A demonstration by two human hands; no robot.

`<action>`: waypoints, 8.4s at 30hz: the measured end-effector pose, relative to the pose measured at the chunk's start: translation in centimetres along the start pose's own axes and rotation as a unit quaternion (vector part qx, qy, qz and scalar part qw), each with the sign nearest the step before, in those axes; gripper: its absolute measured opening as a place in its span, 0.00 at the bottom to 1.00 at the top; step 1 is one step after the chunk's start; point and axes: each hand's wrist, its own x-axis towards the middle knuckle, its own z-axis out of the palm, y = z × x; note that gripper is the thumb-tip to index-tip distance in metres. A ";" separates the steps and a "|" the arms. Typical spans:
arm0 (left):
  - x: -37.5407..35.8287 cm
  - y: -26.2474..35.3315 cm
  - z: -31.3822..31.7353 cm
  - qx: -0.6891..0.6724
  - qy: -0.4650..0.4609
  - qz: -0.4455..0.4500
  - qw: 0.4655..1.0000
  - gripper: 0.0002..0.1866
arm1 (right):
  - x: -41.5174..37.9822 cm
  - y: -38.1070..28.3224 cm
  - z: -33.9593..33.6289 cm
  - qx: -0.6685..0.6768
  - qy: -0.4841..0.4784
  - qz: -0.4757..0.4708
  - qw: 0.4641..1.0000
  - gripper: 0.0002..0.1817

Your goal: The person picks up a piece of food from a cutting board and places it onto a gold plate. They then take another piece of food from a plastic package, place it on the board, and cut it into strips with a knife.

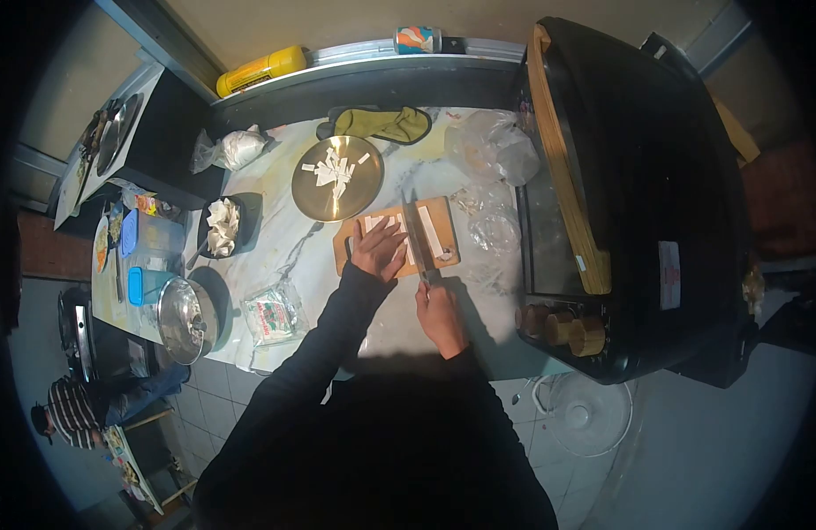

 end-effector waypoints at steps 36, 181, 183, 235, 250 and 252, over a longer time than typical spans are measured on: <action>-2.0 -0.5 -1.9 -0.094 0.092 -0.170 0.977 0.30 | -1.5 0.4 1.4 0.095 -0.025 -0.006 0.995 0.22; 0.4 1.8 1.0 0.092 -0.022 0.035 0.995 0.20 | -1.7 -1.9 0.1 -0.088 0.034 0.076 0.993 0.18; 0.6 1.7 1.0 0.086 -0.027 0.034 0.995 0.20 | -1.0 -2.1 -0.1 -0.074 0.021 0.082 0.994 0.18; 0.7 2.0 0.6 0.078 -0.023 0.023 0.996 0.19 | 2.8 -2.0 0.5 -0.069 0.015 0.063 0.996 0.16; 0.8 1.8 0.7 0.086 -0.021 0.031 0.996 0.20 | 2.8 -2.1 0.2 -0.064 0.012 0.059 0.996 0.18; 0.8 1.8 0.6 0.085 -0.024 0.029 0.996 0.20 | 2.7 -2.2 0.0 -0.066 0.007 0.067 0.996 0.18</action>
